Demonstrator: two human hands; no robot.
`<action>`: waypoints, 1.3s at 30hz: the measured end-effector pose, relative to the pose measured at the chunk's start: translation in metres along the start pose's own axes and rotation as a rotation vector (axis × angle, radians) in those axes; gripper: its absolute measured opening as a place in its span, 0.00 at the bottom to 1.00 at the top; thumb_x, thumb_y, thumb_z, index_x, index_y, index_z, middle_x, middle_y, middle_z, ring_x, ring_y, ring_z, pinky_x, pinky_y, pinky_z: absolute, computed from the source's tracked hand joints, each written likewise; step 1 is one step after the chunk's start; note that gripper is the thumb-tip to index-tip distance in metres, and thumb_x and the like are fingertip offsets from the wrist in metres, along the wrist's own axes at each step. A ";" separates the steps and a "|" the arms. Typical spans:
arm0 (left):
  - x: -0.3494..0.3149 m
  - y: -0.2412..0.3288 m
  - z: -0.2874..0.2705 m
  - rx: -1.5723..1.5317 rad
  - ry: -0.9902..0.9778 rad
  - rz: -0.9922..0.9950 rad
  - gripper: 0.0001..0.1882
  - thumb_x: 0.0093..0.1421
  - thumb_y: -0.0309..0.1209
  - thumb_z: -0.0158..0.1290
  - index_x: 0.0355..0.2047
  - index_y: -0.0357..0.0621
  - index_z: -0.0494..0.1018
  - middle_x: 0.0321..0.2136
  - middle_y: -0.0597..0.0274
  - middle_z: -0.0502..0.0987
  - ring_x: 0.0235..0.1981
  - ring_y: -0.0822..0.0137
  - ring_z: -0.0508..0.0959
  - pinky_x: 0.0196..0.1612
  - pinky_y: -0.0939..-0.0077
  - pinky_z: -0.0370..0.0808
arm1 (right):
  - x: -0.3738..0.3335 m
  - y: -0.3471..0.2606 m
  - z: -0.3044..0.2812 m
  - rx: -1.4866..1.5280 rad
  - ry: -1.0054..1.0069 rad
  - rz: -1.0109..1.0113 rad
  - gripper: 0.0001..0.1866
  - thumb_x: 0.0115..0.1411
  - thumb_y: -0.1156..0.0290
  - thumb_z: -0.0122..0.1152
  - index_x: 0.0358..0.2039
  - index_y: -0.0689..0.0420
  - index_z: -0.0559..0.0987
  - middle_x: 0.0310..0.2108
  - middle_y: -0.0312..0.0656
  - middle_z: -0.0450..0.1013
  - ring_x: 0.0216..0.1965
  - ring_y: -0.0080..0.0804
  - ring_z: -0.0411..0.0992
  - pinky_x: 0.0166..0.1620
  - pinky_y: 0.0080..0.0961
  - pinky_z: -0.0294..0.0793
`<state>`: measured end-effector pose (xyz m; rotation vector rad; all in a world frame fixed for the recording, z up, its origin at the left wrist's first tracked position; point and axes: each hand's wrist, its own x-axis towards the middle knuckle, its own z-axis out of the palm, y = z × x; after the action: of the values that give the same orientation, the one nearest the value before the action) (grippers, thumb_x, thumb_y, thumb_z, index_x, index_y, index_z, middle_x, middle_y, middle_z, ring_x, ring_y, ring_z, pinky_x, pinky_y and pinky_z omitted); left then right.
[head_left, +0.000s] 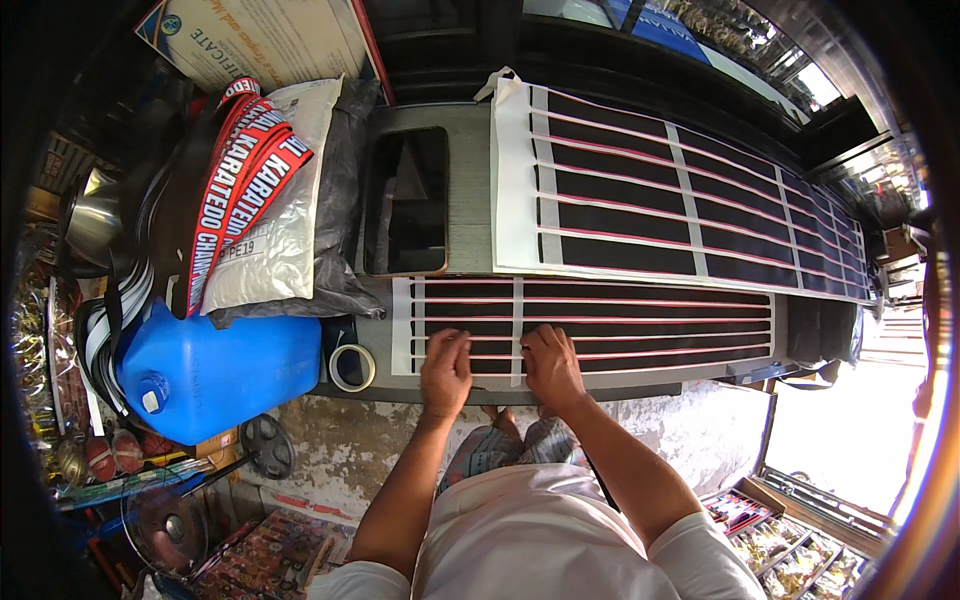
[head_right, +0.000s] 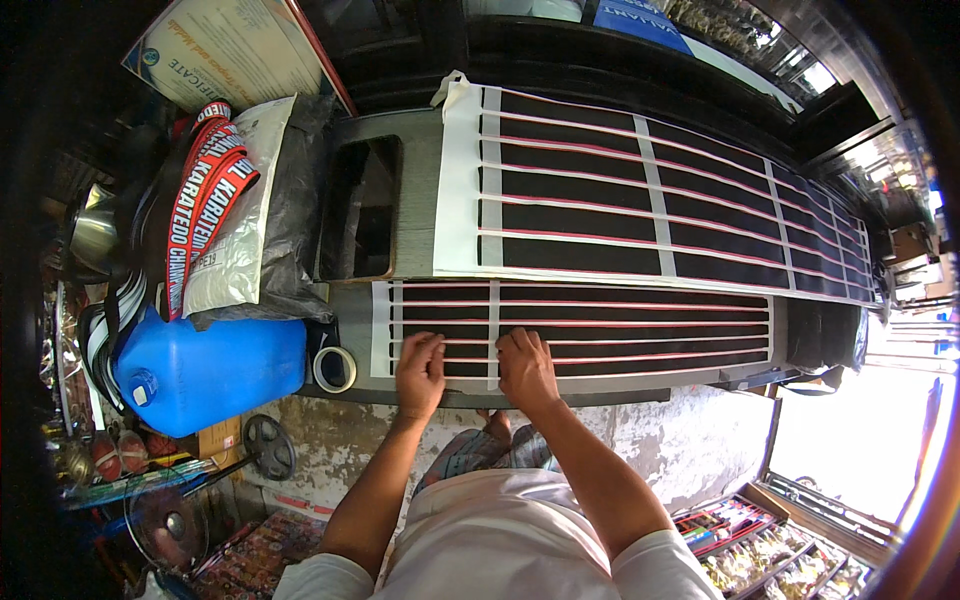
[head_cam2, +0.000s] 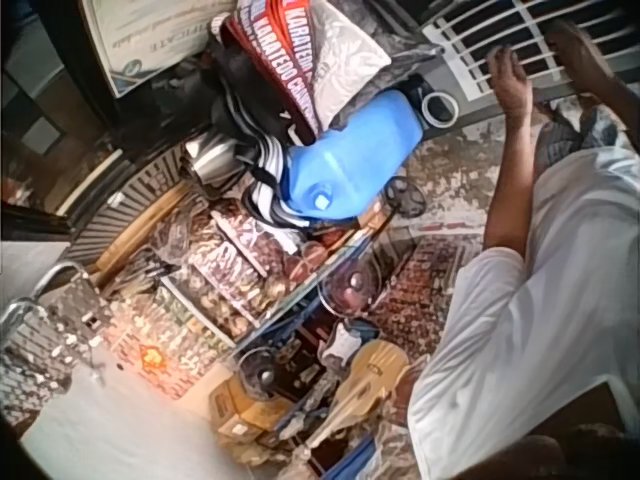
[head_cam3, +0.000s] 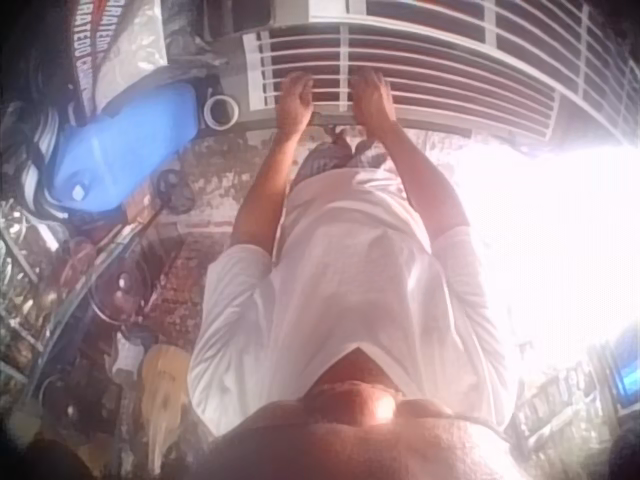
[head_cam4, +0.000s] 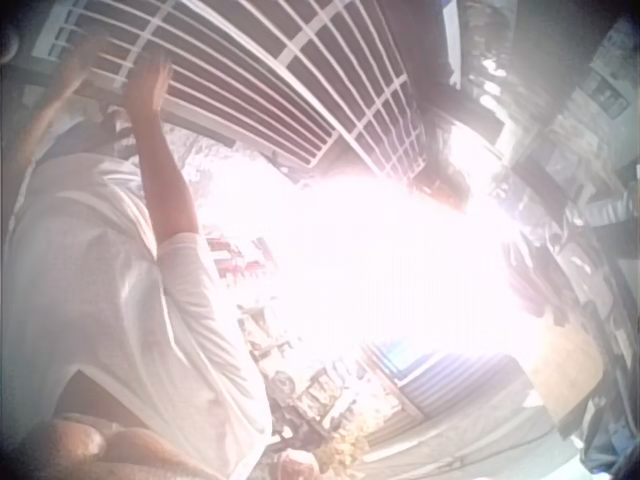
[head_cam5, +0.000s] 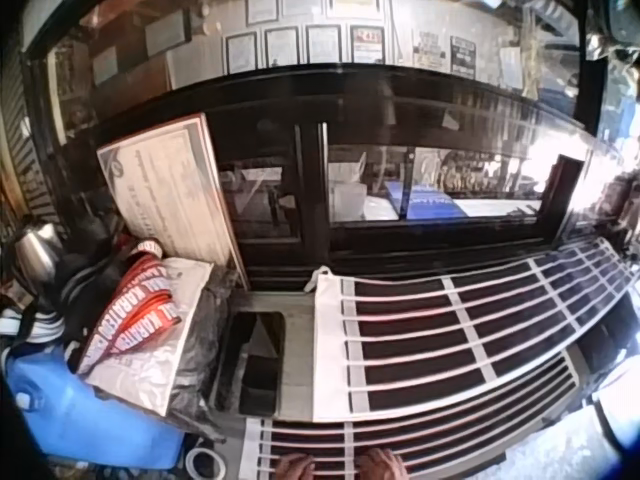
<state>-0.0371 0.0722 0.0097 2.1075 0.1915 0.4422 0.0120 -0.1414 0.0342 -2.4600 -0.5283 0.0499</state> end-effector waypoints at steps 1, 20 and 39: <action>0.003 -0.005 -0.008 0.063 0.037 0.027 0.09 0.69 0.21 0.61 0.49 0.39 0.84 0.49 0.51 0.82 0.44 0.49 0.86 0.47 0.60 0.83 | 0.003 0.001 0.000 -0.022 -0.025 -0.010 0.11 0.60 0.78 0.70 0.44 0.55 0.82 0.45 0.44 0.75 0.49 0.50 0.75 0.54 0.49 0.74; -0.007 -0.053 -0.077 0.437 -0.176 0.272 0.16 0.70 0.24 0.63 0.57 0.43 0.81 0.58 0.58 0.80 0.56 0.51 0.81 0.63 0.48 0.73 | 0.019 0.003 -0.003 -0.179 -0.221 0.019 0.16 0.55 0.70 0.79 0.44 0.53 0.84 0.49 0.41 0.78 0.56 0.43 0.76 0.56 0.47 0.72; -0.013 -0.057 -0.071 0.416 -0.126 0.215 0.16 0.71 0.26 0.62 0.58 0.42 0.80 0.59 0.55 0.80 0.56 0.47 0.80 0.62 0.48 0.75 | 0.021 -0.005 0.000 -0.200 -0.201 -0.001 0.15 0.57 0.69 0.78 0.44 0.51 0.85 0.47 0.39 0.78 0.53 0.42 0.77 0.54 0.47 0.70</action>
<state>-0.0749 0.1546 -0.0060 2.5702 -0.0209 0.4201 0.0292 -0.1300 0.0387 -2.6659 -0.6489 0.2581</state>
